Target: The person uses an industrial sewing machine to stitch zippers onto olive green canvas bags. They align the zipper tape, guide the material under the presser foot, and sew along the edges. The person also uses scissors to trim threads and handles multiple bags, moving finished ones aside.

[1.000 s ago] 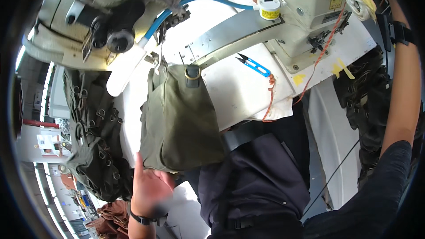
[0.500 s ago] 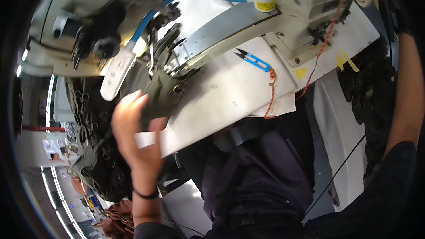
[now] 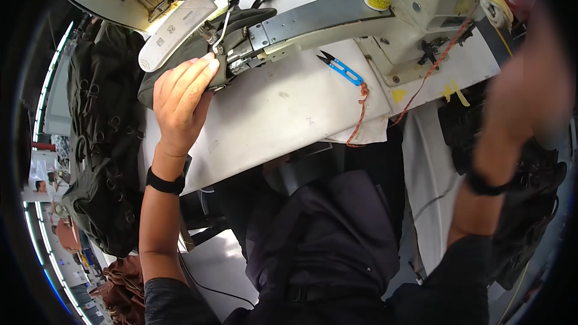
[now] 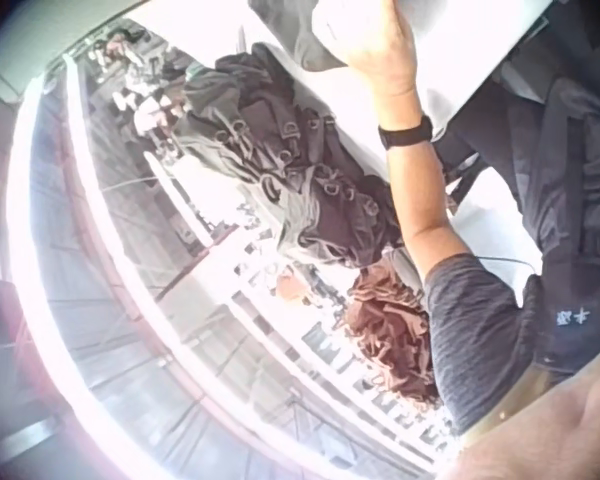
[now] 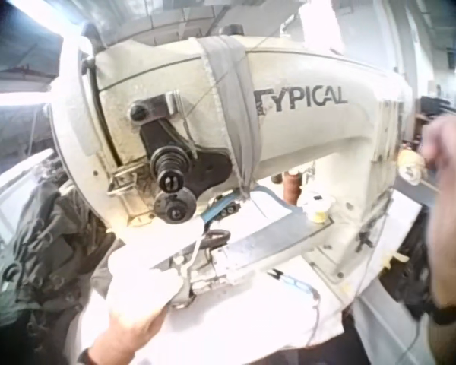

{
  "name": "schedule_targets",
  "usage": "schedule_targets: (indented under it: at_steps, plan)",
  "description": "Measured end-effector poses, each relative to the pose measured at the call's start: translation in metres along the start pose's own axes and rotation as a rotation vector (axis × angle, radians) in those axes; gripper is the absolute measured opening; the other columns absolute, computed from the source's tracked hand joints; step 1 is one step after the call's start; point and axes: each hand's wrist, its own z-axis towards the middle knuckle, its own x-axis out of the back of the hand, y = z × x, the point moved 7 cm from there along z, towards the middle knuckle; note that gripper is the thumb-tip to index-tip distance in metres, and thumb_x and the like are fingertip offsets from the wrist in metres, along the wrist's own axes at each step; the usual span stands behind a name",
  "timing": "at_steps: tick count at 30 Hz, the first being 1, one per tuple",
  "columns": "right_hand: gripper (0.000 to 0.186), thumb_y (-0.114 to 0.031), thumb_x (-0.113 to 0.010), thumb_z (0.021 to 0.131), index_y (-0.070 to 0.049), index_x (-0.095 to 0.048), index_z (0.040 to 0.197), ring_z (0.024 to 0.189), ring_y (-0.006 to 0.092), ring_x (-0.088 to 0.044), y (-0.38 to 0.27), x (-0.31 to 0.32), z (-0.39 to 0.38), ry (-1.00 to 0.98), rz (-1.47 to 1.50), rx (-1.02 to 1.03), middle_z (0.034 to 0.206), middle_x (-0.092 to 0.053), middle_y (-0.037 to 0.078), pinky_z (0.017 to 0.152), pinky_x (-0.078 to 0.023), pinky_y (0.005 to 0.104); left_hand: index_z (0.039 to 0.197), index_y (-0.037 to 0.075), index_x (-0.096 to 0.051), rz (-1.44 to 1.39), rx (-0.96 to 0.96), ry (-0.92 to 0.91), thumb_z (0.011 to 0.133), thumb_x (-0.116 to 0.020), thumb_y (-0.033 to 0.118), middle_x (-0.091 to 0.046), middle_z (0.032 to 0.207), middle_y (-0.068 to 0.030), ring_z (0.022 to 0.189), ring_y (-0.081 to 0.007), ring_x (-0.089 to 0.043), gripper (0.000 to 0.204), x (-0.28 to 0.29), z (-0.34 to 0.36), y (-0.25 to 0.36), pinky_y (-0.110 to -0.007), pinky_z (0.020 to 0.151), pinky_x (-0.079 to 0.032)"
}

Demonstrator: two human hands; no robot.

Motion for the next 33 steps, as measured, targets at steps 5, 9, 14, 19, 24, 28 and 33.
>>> schedule_targets:
  at_steps: [5, 9, 14, 19, 24, 28, 33]
  plan:
    - [0.009, -0.014, -0.074, 0.093, -0.005, -0.073, 0.093, 0.088, 0.0228, -0.066, -0.051, -0.146, -0.086, -0.303, 0.385, -0.179, 0.093, -0.073, 0.007, 0.086, -0.048, 0.0359, 0.122, 0.008, -0.074, 0.033, 0.022, -0.03, 0.079, -0.079, 0.005, -0.074, 0.128, -0.0045, 0.121, -0.0248, -0.066, 0.043, 0.002, 0.0, 0.003, -0.041, 0.106, -0.045]
    - [0.017, -0.025, -0.081, 0.084, -0.012, -0.071, 0.084, 0.091, 0.0274, -0.061, -0.054, -0.194, -0.097, -0.204, 0.297, -0.317, 0.085, -0.069, 0.005, 0.093, -0.041, 0.0396, 0.125, 0.008, -0.072, 0.001, 0.028, -0.056, 0.081, -0.079, 0.009, -0.073, 0.131, -0.0051, 0.124, -0.0252, -0.065, 0.044, -0.002, -0.006, 0.0, -0.043, 0.109, -0.043]
    - [0.029, -0.022, -0.083, 0.079, -0.008, -0.065, 0.097, 0.109, 0.0295, -0.056, -0.06, -0.196, -0.11, -0.048, 0.083, -0.177, 0.107, -0.064, 0.009, 0.099, -0.04, 0.0472, 0.127, 0.005, -0.071, -0.005, 0.023, -0.095, 0.085, -0.077, 0.014, -0.071, 0.135, -0.0077, 0.126, -0.027, -0.064, 0.043, -0.003, -0.008, -0.003, -0.044, 0.111, -0.042]
    - [0.027, -0.013, -0.078, 0.083, -0.004, -0.064, 0.104, 0.107, 0.0317, -0.06, -0.066, -0.174, -0.121, -0.026, 0.173, -0.176, 0.107, -0.066, 0.01, 0.102, -0.043, 0.046, 0.128, 0.006, -0.071, -0.018, 0.051, -0.032, 0.082, -0.081, 0.011, -0.07, 0.135, -0.0094, 0.124, -0.027, -0.065, 0.047, 0.003, -0.011, 0.002, -0.045, 0.11, -0.045]
    - [0.018, -0.01, -0.068, 0.096, 0.0, -0.07, 0.111, 0.09, 0.0268, -0.069, -0.077, -0.178, -0.164, -0.282, 0.734, -0.768, 0.102, -0.073, 0.012, 0.086, -0.055, 0.037, 0.12, 0.011, -0.077, -0.033, 0.01, 0.09, 0.084, -0.081, 0.008, -0.074, 0.119, -0.0043, 0.113, -0.0211, -0.069, 0.037, 0.004, -0.013, 0.009, -0.042, 0.105, -0.048]
    - [0.021, -0.014, -0.065, 0.101, 0.0, -0.071, 0.115, 0.093, 0.0197, -0.069, -0.083, -0.19, -0.175, -0.278, 0.819, -0.72, 0.105, -0.074, 0.011, 0.088, -0.054, 0.0305, 0.115, 0.009, -0.078, -0.03, -0.027, 0.069, 0.082, -0.082, 0.004, -0.073, 0.109, -0.0027, 0.102, -0.0204, -0.068, 0.034, 0.01, -0.004, 0.022, -0.039, 0.097, -0.049]
    - [0.025, -0.013, -0.064, 0.105, 0.006, -0.069, 0.121, 0.098, 0.0097, -0.064, -0.085, -0.199, -0.179, -0.481, 1.078, -0.934, 0.104, -0.072, 0.003, 0.091, -0.052, 0.0287, 0.109, 0.007, -0.079, -0.066, -0.02, 0.038, 0.078, -0.088, 0.016, -0.073, 0.102, -0.0029, 0.091, -0.0208, -0.068, 0.034, 0.019, -0.006, 0.031, -0.037, 0.084, -0.049]
